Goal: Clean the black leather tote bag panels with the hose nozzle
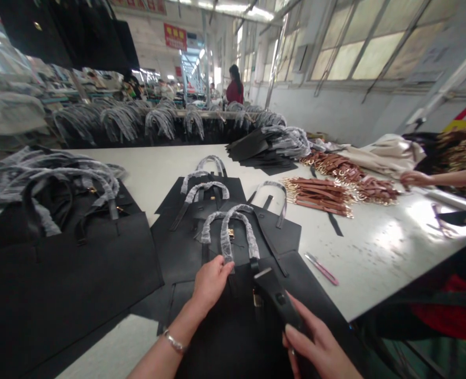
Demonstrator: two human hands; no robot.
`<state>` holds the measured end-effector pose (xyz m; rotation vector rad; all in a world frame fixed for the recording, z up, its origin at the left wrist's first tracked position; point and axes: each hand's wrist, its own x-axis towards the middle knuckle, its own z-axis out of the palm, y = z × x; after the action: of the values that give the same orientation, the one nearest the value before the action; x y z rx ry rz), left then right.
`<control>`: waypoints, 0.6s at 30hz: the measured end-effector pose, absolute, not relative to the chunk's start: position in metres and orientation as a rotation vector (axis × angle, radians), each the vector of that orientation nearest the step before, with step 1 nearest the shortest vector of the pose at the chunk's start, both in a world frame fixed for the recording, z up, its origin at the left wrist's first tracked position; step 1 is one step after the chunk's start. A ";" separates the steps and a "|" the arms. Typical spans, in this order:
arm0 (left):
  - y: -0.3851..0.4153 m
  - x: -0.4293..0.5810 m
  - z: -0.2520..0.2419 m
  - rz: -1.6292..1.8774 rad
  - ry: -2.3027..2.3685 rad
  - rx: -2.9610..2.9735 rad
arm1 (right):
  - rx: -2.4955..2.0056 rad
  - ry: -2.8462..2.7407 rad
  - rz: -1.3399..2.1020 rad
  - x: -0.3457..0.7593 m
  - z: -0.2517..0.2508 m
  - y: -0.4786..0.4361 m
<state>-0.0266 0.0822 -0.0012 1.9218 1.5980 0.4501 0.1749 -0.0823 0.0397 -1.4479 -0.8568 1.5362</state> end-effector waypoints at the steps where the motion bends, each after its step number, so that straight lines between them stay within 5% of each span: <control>1: 0.081 -0.027 -0.003 0.475 1.592 1.901 | -1.432 -0.878 1.617 0.170 0.045 -0.083; 8: 0.087 -0.034 -0.015 0.722 1.190 1.624 | -1.355 -0.819 1.868 0.146 0.050 -0.053; 18: 0.092 -0.037 -0.015 0.790 1.342 1.624 | -1.475 -0.756 1.401 0.192 0.081 -0.055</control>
<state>-0.0367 0.0919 -0.0155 1.6235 1.3419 0.7904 0.1919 -0.0547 0.0812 -1.4747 -0.7562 1.4007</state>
